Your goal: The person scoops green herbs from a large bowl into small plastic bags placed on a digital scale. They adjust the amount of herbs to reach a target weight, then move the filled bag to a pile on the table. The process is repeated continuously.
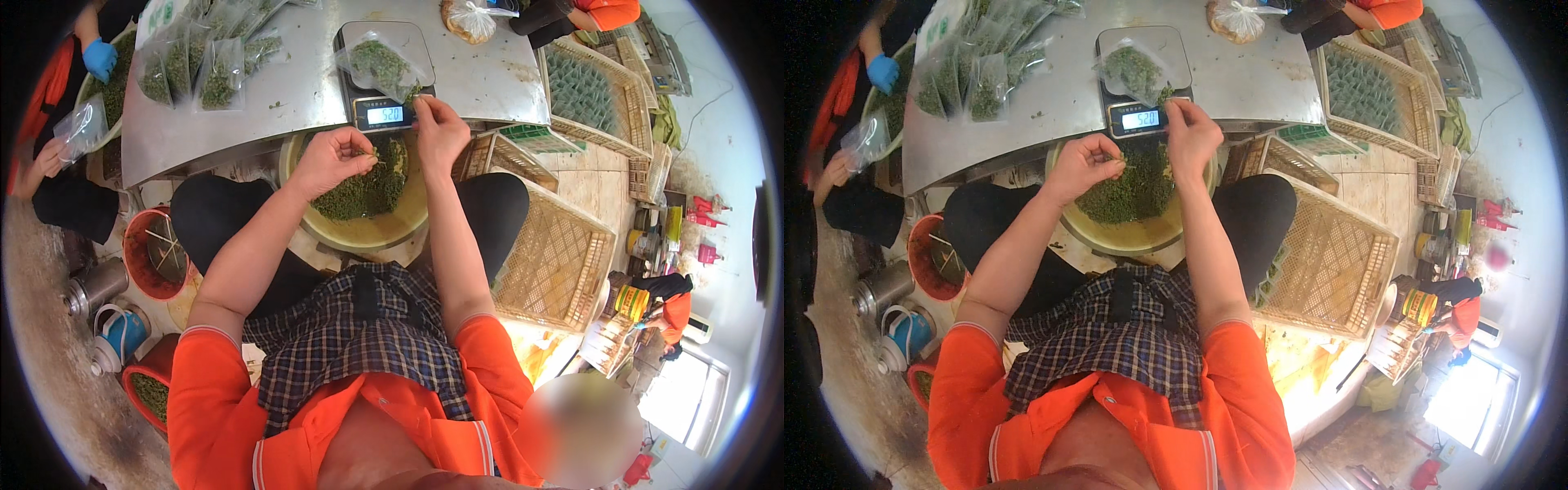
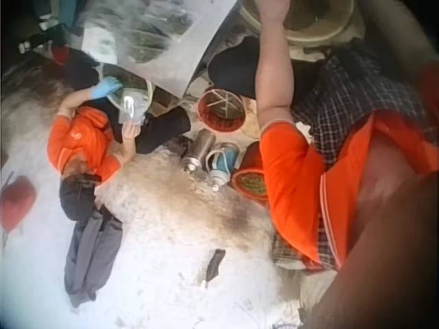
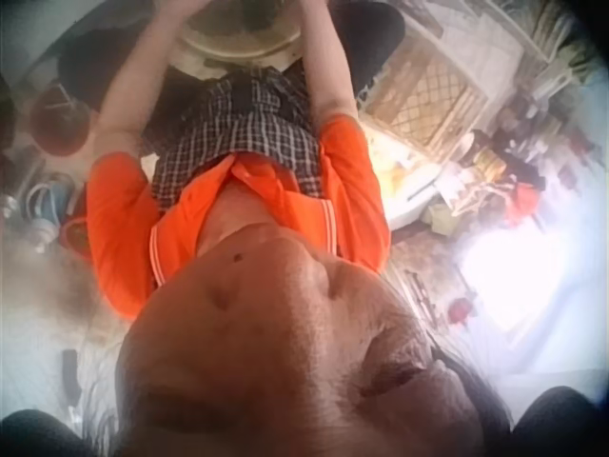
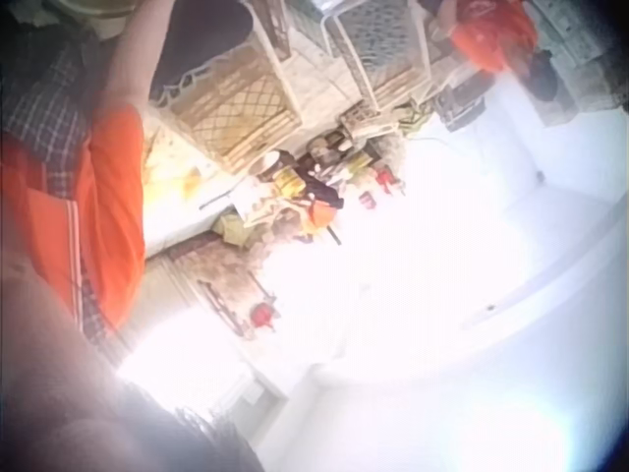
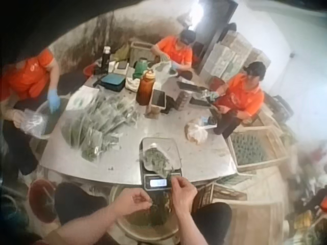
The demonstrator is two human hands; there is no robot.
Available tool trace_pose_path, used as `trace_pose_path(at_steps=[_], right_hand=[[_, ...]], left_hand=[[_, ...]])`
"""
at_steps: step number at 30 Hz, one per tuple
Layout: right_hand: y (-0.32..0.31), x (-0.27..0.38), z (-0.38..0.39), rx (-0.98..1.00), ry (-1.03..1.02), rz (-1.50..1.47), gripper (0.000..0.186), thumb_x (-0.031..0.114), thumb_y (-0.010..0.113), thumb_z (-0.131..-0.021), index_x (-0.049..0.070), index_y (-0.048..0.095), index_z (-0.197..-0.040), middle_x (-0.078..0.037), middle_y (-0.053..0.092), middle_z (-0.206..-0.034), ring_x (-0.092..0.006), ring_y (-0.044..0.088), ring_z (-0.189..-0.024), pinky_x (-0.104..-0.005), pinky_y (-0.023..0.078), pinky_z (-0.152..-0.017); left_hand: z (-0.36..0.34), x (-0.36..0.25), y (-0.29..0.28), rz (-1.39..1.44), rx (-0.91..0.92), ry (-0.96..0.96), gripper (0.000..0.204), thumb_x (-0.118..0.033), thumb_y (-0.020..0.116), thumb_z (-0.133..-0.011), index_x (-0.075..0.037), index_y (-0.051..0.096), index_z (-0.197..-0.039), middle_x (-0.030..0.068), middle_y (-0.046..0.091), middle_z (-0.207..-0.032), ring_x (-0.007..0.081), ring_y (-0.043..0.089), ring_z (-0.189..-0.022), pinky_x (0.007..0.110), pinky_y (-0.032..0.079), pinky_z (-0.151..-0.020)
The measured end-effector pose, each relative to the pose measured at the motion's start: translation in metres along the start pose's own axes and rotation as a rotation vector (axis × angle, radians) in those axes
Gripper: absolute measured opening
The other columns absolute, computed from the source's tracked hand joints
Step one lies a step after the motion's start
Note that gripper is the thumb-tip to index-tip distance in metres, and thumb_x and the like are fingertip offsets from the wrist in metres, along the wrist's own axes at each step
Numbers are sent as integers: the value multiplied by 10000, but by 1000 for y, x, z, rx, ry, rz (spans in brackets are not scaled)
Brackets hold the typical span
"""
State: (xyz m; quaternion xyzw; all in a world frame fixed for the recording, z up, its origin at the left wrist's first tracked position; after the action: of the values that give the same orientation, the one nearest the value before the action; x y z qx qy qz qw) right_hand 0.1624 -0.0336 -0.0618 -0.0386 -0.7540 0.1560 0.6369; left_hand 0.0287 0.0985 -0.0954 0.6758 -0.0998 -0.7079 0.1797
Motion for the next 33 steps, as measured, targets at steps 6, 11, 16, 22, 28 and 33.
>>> trace_pose_path(at_steps=[6, 11, 16, 22, 28, 33], right_hand=[[28, 33, -19, 310, 22, 59, 229, 82, 549, -906, -1, 666, -1085, -61, 636, -706, -98, 564, -478, -248, 443, -464], [-19, 27, 23, 286, 87, 39, 267, 69, 586, -877, 20, 649, -1132, -76, 669, -839, -112, 619, -624, -258, 489, -572], [-10, -4, 82, 526, 139, 138, 362, 150, 728, -778, 12, 657, -1105, -98, 699, -883, -121, 635, -775, -270, 502, -730], [-16, -22, 82, 532, 163, 77, 228, 88, 703, -791, -22, 673, -988, -57, 683, -812, -89, 609, -690, -245, 488, -626], [-19, -22, 89, 557, 379, -178, 139, 21, 698, -780, -3, 644, -906, 0, 636, -782, -63, 569, -687, -226, 467, -612], [-19, -16, 81, 672, 230, -4, 111, 12, 689, -771, 0, 610, -847, 5, 617, -763, -56, 536, -672, -223, 457, -622]], left_hand=[[-2, 12, 1, -33, -68, -80, 126, -22, 688, -819, -2, 604, -911, 22, 623, -808, 77, 593, -692, 218, 493, -639], [-1, 17, -1, -236, -155, -63, 248, -37, 723, -775, -15, 558, -958, 32, 623, -800, 93, 593, -680, 242, 488, -618], [8, 7, 19, -574, -124, -72, 412, -36, 733, -729, -67, 491, -1061, 22, 604, -782, 87, 564, -672, 244, 472, -618], [10, 8, 16, -594, -89, -47, 346, -33, 712, -715, -67, 525, -1005, 5, 564, -735, 85, 543, -644, 242, 465, -604], [11, 2, 21, -645, -47, -47, 193, -35, 690, -714, -44, 574, -869, -1, 545, -691, 76, 533, -626, 242, 460, -588], [11, 2, 21, -751, 21, -91, 177, -54, 694, -713, -41, 581, -848, 11, 546, -656, 76, 529, -617, 248, 455, -577]])
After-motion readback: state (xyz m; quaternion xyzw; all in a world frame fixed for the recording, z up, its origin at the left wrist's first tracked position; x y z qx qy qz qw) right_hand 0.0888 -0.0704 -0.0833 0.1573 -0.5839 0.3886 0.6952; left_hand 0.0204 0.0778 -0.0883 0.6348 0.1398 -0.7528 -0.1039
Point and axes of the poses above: each hand's wrist, its own z-axis away from the middle knuckle, its own y-axis out of the palm, x = y × z, the point moved 4 cm from there along -z, towards the middle knuckle
